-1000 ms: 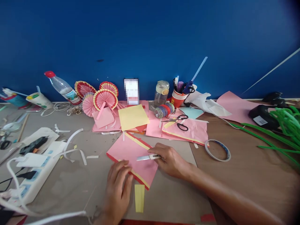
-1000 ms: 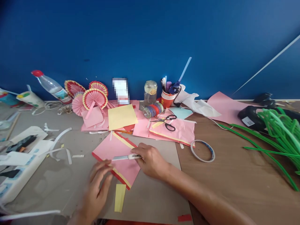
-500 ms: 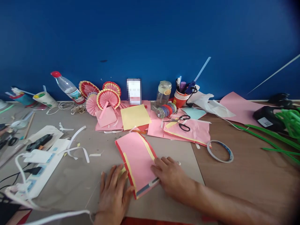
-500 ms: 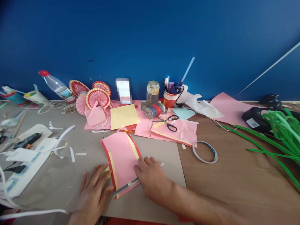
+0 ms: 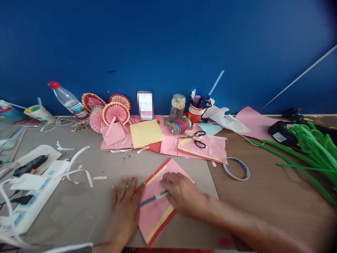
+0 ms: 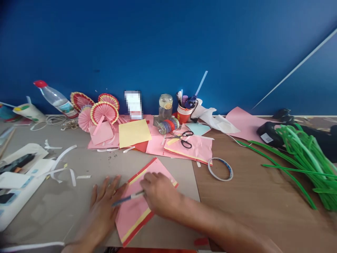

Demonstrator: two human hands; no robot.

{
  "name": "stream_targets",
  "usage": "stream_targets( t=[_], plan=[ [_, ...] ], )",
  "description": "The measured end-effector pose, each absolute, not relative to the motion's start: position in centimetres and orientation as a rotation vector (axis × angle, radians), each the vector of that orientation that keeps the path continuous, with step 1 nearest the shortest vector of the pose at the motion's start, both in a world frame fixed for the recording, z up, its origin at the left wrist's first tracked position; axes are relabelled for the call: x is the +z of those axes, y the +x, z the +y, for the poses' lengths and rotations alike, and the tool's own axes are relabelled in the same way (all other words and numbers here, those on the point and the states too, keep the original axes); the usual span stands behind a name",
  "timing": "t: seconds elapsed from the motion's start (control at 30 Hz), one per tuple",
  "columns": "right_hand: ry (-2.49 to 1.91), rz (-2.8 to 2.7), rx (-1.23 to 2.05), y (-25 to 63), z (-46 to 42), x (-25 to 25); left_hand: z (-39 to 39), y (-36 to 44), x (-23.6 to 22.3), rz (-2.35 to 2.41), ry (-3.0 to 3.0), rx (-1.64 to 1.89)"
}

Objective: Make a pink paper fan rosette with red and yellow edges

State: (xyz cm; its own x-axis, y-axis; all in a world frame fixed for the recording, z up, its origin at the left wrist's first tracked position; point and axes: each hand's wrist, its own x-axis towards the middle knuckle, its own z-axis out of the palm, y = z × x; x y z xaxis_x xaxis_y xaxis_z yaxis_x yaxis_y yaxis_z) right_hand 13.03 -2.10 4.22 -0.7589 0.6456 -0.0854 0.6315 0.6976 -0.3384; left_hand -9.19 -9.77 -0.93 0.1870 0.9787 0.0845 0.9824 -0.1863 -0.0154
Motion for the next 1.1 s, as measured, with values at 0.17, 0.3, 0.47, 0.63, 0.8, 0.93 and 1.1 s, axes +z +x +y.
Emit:
stream_targets(
  t=[0.17, 0.3, 0.47, 0.63, 0.8, 0.93, 1.1],
  plan=[
    [-1.135, -2.823, 0.342, 13.3, 0.7, 1.8, -8.9, -10.2, -0.1, -1.965, -2.327, -0.022],
    [-1.039, -2.824, 0.270, 16.1, 0.7, 0.9, -8.6, -11.3, -0.7, -1.981, -2.314, -0.053],
    [-1.182, -2.705, 0.258, 20.1, -0.4, 2.5, -8.6, -11.4, -2.0, -1.946, -2.326, -0.189],
    [-1.017, -2.726, 0.343, 20.2, -2.3, 2.1, -9.4, -11.0, -2.5, -1.943, -2.335, -0.287],
    [-1.190, -2.707, 0.470, 20.6, -2.4, 1.6, -9.5, -11.2, -2.2, -1.941, -2.359, -0.236],
    [-1.213, -2.650, 0.390, 20.7, -2.2, 1.9, -9.3, -11.3, -2.1, -1.913, -2.333, -0.172],
    [-1.214, -2.767, 0.360, 19.8, -2.1, 1.4, -9.4, -11.3, -2.4, -1.881, -2.318, -0.150]
  ],
)
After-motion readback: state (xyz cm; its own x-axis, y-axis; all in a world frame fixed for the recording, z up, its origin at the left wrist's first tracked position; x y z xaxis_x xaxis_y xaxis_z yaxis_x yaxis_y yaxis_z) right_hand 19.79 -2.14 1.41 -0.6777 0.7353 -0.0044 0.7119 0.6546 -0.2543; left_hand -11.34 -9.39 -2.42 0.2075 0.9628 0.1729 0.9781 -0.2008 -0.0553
